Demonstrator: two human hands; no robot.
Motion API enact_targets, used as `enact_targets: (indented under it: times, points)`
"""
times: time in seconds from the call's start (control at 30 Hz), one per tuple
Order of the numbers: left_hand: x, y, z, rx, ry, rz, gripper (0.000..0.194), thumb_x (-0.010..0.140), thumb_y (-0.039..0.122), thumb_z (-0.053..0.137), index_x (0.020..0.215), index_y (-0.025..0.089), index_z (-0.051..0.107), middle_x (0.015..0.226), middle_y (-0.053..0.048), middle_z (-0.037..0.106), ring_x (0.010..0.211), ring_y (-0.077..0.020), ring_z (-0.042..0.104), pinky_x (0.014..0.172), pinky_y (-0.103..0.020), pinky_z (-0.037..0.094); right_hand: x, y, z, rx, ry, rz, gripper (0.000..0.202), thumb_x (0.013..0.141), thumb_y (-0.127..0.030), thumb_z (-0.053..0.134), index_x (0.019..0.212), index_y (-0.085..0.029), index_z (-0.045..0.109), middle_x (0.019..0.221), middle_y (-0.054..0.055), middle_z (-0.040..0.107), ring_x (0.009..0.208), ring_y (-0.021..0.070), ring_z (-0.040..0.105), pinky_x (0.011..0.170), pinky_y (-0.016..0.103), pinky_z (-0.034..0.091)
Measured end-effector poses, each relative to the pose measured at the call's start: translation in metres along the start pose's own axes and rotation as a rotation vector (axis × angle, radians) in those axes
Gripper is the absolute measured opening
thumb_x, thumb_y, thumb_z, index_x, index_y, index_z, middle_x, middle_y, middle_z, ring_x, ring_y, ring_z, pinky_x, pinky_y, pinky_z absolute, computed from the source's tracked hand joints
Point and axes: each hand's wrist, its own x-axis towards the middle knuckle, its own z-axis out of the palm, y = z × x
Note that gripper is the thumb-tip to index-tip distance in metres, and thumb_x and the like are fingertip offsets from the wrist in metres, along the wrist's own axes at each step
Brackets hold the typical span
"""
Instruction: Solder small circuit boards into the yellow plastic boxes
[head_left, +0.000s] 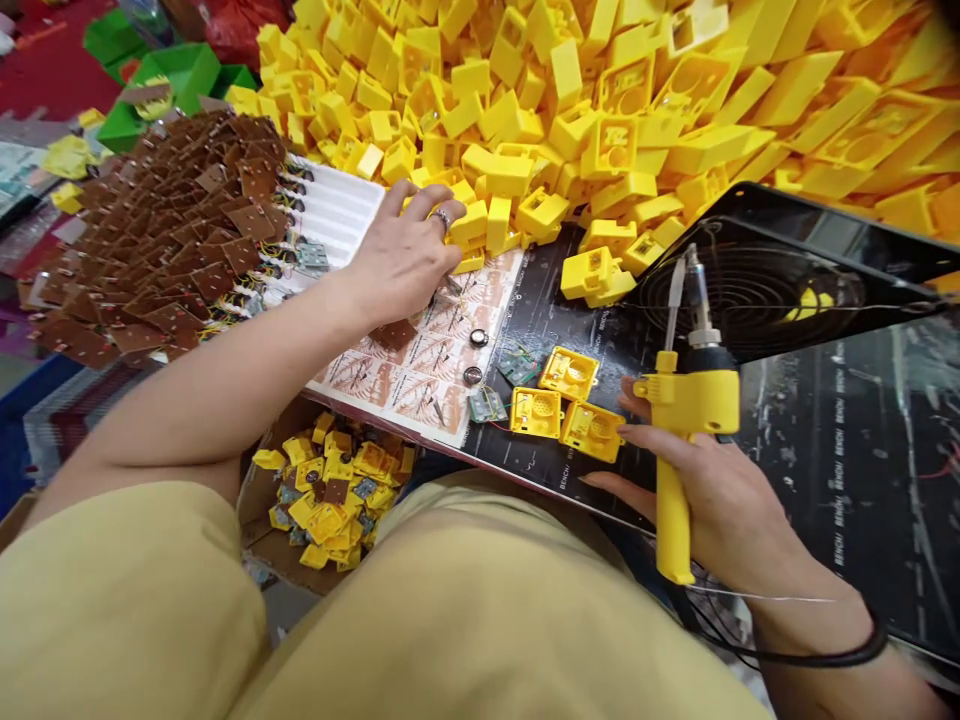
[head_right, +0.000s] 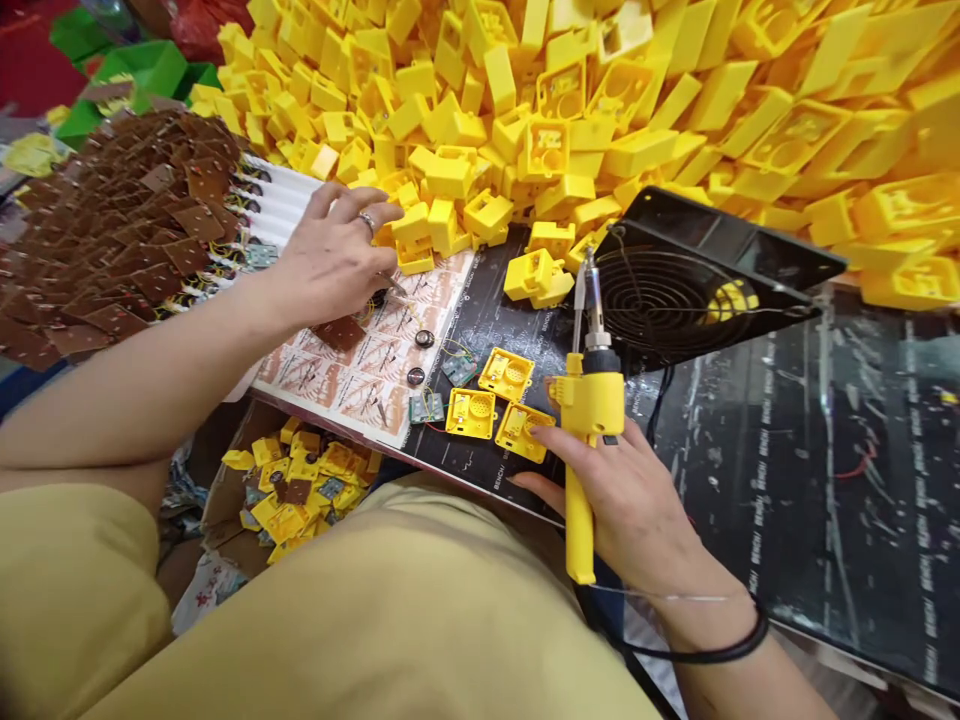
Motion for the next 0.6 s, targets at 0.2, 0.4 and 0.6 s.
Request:
enact_targets:
  times: [0.2, 0.4, 0.6]
  points:
    - [-0.017, 0.043, -0.028, -0.374, 0.011, -0.118, 0.024, 0.092, 0.033, 0.054, 0.099, 0.016, 0.068, 0.093, -0.005, 0.071, 0.103, -0.0228, 0.063, 0.092, -0.039, 0.048, 0.004, -0.004, 0.007, -0.007, 0.054, 0.041, 0.045, 0.082, -0.016, 0.074, 0.121, -0.021, 0.052, 0.104, 0.009, 0.071, 0.089, 0.0241, 0.072, 0.073, 0.035, 0.062]
    - [-0.033, 0.070, 0.002, -0.733, -0.231, -0.106, 0.025, 0.093, 0.030, 0.053, 0.112, 0.017, 0.062, 0.077, -0.002, 0.071, 0.067, -0.0126, 0.068, 0.064, -0.026, 0.052, 0.009, -0.007, 0.016, -0.024, 0.074, 0.090, 0.044, 0.085, -0.030, 0.074, 0.122, -0.022, 0.051, 0.097, 0.005, 0.071, 0.087, 0.0237, 0.071, 0.072, 0.036, 0.061]
    - [-0.046, 0.070, 0.013, -0.439, -0.268, -0.015, 0.029, 0.090, 0.032, 0.053, 0.110, 0.021, 0.072, 0.088, -0.003, 0.074, 0.079, -0.0153, 0.067, 0.074, -0.028, 0.050, 0.002, -0.011, 0.002, -0.026, 0.135, 0.079, 0.049, 0.078, -0.025, 0.081, 0.119, -0.018, 0.054, 0.114, 0.012, 0.071, 0.099, 0.0242, 0.071, 0.081, 0.036, 0.061]
